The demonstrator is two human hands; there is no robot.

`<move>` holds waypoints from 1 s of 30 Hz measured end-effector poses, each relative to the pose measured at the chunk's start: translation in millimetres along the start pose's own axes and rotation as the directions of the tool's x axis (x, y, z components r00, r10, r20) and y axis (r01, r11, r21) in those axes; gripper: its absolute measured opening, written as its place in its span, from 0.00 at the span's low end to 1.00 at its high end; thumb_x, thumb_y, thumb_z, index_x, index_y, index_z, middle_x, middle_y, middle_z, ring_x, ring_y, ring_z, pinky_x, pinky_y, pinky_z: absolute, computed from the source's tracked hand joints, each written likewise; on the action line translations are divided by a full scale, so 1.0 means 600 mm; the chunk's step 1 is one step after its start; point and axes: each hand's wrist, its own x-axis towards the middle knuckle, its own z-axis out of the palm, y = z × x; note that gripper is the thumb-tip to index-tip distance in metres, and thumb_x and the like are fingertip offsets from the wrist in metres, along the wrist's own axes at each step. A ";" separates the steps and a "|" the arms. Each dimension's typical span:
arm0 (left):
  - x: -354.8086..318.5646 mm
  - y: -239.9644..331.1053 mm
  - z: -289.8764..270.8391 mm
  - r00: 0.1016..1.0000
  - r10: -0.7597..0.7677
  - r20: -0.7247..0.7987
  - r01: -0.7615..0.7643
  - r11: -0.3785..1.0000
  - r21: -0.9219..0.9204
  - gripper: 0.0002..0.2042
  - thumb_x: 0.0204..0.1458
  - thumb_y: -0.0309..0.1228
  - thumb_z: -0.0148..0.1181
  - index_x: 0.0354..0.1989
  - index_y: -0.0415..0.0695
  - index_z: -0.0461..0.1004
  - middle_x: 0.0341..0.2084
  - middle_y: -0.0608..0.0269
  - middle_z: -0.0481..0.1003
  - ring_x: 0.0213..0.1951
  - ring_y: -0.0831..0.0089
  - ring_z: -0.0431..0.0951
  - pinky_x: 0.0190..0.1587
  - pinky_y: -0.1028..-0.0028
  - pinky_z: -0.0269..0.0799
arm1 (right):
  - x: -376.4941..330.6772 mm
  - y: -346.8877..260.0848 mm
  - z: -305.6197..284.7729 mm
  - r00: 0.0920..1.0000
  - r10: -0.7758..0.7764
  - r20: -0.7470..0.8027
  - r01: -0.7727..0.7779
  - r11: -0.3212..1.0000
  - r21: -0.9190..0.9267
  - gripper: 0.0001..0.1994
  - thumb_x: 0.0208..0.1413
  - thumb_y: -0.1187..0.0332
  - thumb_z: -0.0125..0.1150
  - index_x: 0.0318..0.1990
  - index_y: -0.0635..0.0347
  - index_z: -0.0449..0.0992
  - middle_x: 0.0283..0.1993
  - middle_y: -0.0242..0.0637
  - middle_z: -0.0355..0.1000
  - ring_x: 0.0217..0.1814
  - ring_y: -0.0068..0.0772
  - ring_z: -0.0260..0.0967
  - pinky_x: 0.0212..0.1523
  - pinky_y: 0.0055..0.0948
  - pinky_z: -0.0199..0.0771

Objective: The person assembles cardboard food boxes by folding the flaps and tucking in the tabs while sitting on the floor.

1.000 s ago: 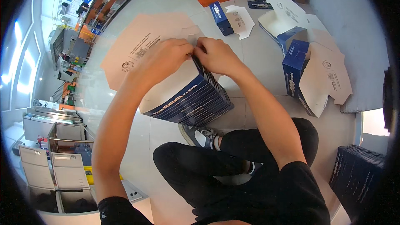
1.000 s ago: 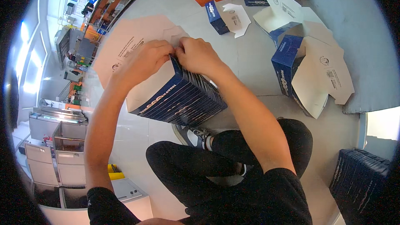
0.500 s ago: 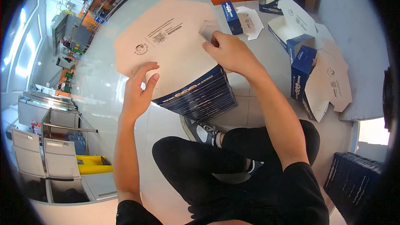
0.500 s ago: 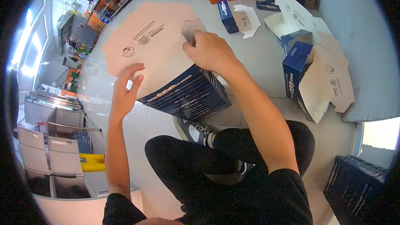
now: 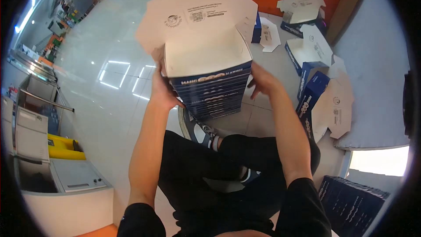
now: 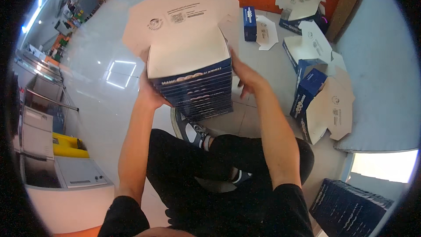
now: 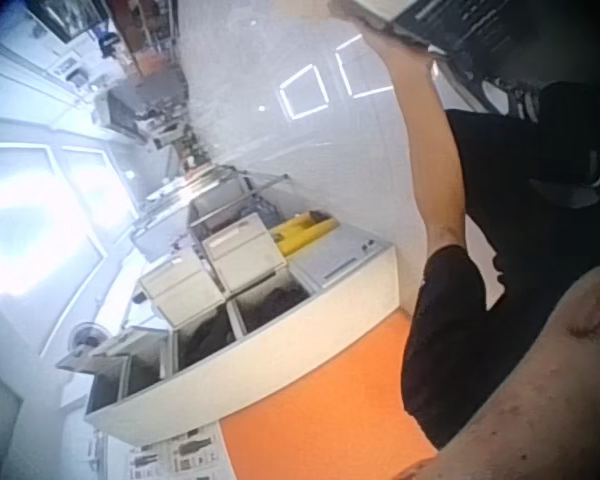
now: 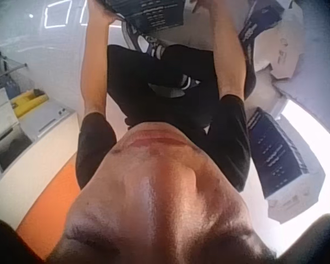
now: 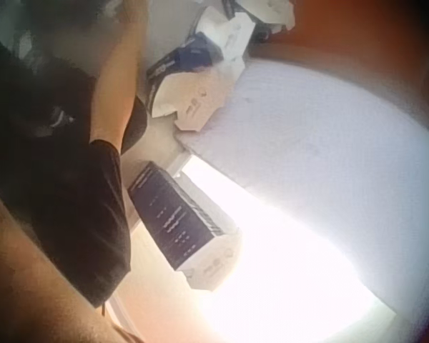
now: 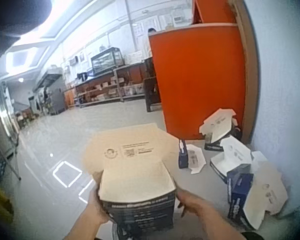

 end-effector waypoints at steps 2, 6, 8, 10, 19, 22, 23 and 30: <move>0.005 -0.027 0.008 0.993 -0.009 0.118 0.017 0.998 -0.066 0.43 0.59 0.69 0.48 0.69 0.42 0.67 0.66 0.47 0.70 0.64 0.55 0.71 0.66 0.42 0.64 | 0.007 0.025 0.012 0.997 0.020 0.070 -0.025 0.997 0.075 0.55 0.55 0.17 0.34 0.81 0.45 0.46 0.83 0.57 0.42 0.77 0.76 0.50 0.56 0.87 0.62; -0.026 -0.049 0.005 0.947 0.252 0.200 -0.232 0.965 -0.118 0.32 0.66 0.57 0.49 0.65 0.42 0.70 0.58 0.52 0.76 0.54 0.56 0.80 0.53 0.55 0.81 | -0.023 0.014 0.017 0.964 -0.237 0.117 0.230 0.971 0.070 0.51 0.59 0.20 0.32 0.82 0.42 0.41 0.84 0.51 0.35 0.82 0.69 0.40 0.61 0.81 0.62; -0.001 -0.049 -0.045 0.872 0.351 0.341 -0.285 0.930 -0.231 0.22 0.71 0.45 0.45 0.65 0.43 0.69 0.56 0.57 0.77 0.53 0.61 0.81 0.51 0.59 0.83 | -0.047 -0.011 0.026 0.925 -0.367 0.101 0.356 0.928 0.112 0.50 0.60 0.21 0.33 0.81 0.42 0.42 0.82 0.50 0.38 0.80 0.66 0.42 0.61 0.78 0.63; 0.002 -0.020 -0.078 0.804 0.374 0.463 -0.259 0.920 -0.294 0.22 0.71 0.45 0.45 0.65 0.43 0.69 0.56 0.57 0.77 0.53 0.61 0.81 0.51 0.59 0.83 | -0.092 -0.055 0.036 0.883 -0.468 0.046 0.451 0.871 0.197 0.48 0.61 0.22 0.34 0.80 0.43 0.44 0.81 0.49 0.41 0.78 0.64 0.45 0.61 0.75 0.65; -0.067 0.050 -0.082 0.804 0.390 0.448 -0.406 0.911 -0.065 0.23 0.71 0.45 0.46 0.65 0.43 0.69 0.56 0.57 0.77 0.53 0.62 0.81 0.52 0.59 0.83 | -0.260 -0.160 0.080 0.790 -0.597 -0.141 0.605 0.723 0.333 0.42 0.64 0.28 0.37 0.75 0.47 0.53 0.72 0.45 0.53 0.70 0.53 0.55 0.59 0.61 0.69; -0.095 0.070 -0.090 0.796 0.404 0.452 -0.459 0.889 0.013 0.23 0.71 0.45 0.46 0.65 0.43 0.69 0.56 0.57 0.77 0.53 0.62 0.81 0.52 0.59 0.82 | -0.274 -0.171 0.105 0.792 -0.592 -0.147 0.602 0.721 0.343 0.40 0.65 0.30 0.38 0.74 0.49 0.56 0.70 0.44 0.57 0.67 0.50 0.59 0.58 0.57 0.71; -0.097 0.079 -0.087 0.792 0.407 0.455 -0.474 0.880 0.039 0.23 0.71 0.45 0.46 0.65 0.43 0.69 0.56 0.57 0.77 0.53 0.62 0.81 0.52 0.59 0.82 | -0.274 -0.174 0.107 0.795 -0.588 -0.152 0.600 0.723 0.343 0.39 0.66 0.31 0.39 0.73 0.49 0.57 0.69 0.43 0.58 0.66 0.49 0.60 0.58 0.55 0.72; -0.144 0.122 -0.075 0.764 0.420 0.489 -0.551 0.820 0.157 0.23 0.70 0.46 0.46 0.64 0.42 0.69 0.56 0.57 0.77 0.53 0.63 0.81 0.52 0.59 0.82 | -0.276 -0.188 0.140 0.826 -0.546 -0.142 0.555 0.739 0.382 0.35 0.69 0.36 0.41 0.70 0.52 0.63 0.62 0.40 0.68 0.60 0.41 0.69 0.56 0.45 0.75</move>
